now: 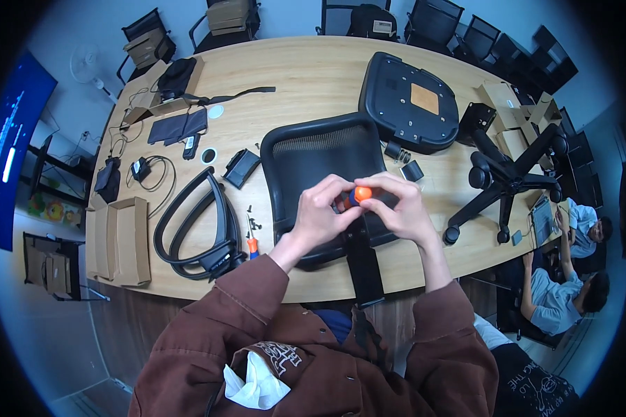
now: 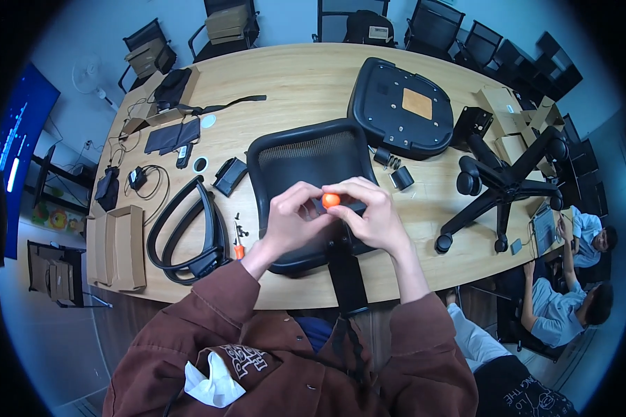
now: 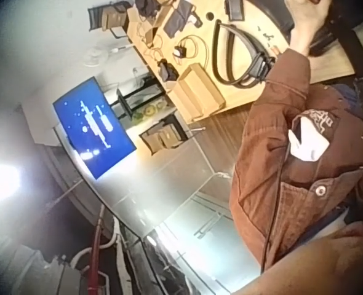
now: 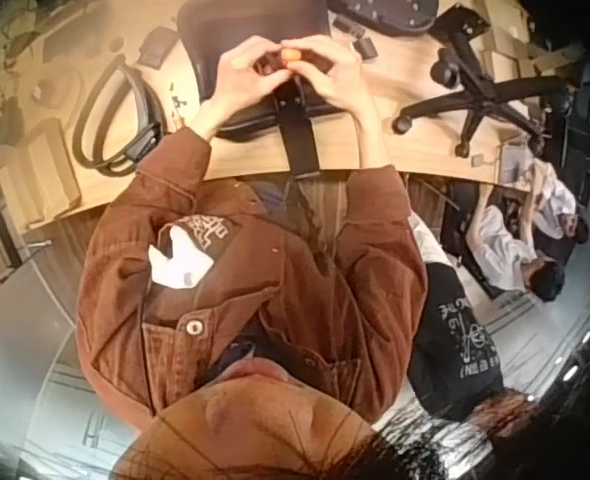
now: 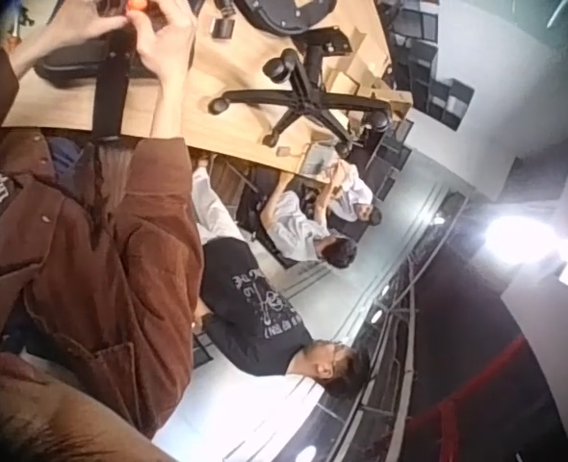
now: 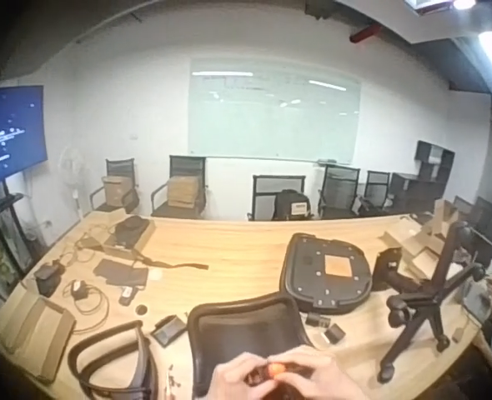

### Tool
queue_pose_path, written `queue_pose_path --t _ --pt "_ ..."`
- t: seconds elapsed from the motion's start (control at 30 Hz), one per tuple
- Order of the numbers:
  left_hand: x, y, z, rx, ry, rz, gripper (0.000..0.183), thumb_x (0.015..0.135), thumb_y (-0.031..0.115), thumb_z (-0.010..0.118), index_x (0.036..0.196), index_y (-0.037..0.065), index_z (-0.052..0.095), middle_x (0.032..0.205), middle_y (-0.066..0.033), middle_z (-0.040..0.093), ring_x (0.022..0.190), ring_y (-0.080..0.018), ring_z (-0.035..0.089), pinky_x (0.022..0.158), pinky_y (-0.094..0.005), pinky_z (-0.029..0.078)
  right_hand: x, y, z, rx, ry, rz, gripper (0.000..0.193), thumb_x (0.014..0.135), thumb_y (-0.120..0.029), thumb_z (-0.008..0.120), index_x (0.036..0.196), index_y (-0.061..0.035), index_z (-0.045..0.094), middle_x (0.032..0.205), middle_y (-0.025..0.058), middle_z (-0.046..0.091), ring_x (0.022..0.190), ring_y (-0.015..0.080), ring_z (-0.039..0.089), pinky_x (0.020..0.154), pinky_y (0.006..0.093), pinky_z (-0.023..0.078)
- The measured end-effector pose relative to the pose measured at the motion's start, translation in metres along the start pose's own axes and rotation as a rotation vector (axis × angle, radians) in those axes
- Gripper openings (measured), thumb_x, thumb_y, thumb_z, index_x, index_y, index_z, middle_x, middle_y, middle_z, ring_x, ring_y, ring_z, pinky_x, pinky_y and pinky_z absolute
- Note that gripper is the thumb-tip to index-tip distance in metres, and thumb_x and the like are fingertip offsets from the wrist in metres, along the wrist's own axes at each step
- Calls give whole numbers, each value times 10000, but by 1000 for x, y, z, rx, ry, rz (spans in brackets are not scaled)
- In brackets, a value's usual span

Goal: Assembling components of an office chair by attaching the backrest bracket and securing it with screws.

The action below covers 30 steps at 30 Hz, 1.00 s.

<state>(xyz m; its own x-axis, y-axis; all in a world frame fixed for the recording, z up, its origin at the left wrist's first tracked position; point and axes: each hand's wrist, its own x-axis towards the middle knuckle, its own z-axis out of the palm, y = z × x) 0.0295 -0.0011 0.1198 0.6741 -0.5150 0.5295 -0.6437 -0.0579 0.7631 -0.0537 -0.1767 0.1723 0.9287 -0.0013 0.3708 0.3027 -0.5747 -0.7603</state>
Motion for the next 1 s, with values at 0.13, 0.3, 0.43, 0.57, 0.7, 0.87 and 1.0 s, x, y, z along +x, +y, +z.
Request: queue_pose_path --t 0.13,0.3,0.43,0.57,0.7,0.87,1.0 --pt "1 23 -1 66 25 -57 408 696 157 894 1017 20 682 896 -86 675 661 -160 665 606 -289 553 1 6 -3 -83 30 16 321 732 -182 875 972 -27 730 862 81 695 807 216 663 718 325 533" --pt "1 30 -6 201 66 47 341 686 111 879 945 20 676 852 -90 668 660 -184 675 594 -301 551 7 5 4 -56 36 90 355 749 -274 893 888 -25 681 797 71 669 684 153 661 629 297 527" --pt "5 33 -10 158 36 -52 276 709 103 872 903 8 701 816 -95 679 656 -173 680 600 -289 553 5 11 -4 258 -115 155 307 904 -175 745 1165 -32 667 1000 100 729 885 154 724 769 303 574" --pt "6 34 -15 156 -18 -84 297 721 116 877 928 -9 705 837 -104 691 688 -179 707 618 -292 565 3 14 -8 220 -185 -22 428 929 -40 661 1352 -83 614 1209 119 674 1014 193 707 882 327 564" --pt "4 30 -14 176 -15 -37 308 715 120 884 927 -11 703 872 -110 689 702 -189 716 622 -297 570 -4 22 3 222 -133 -60 406 925 -26 656 1328 -67 627 1193 138 690 1046 242 703 908 355 559" --pt "1 31 -13 171 -5 -66 337 698 103 887 956 -9 702 876 -106 678 714 -183 706 646 -289 577 -5 18 5 152 -76 -103 393 881 -33 690 1272 -65 666 1131 143 714 1028 287 703 901 363 554" --pt "2 42 -12 103 6 -64 392 678 97 898 986 -2 676 884 -104 666 742 -183 698 670 -294 582 -8 13 2 40 3 -119 333 836 -84 752 1167 -63 715 996 132 730 938 275 699 833 347 551"
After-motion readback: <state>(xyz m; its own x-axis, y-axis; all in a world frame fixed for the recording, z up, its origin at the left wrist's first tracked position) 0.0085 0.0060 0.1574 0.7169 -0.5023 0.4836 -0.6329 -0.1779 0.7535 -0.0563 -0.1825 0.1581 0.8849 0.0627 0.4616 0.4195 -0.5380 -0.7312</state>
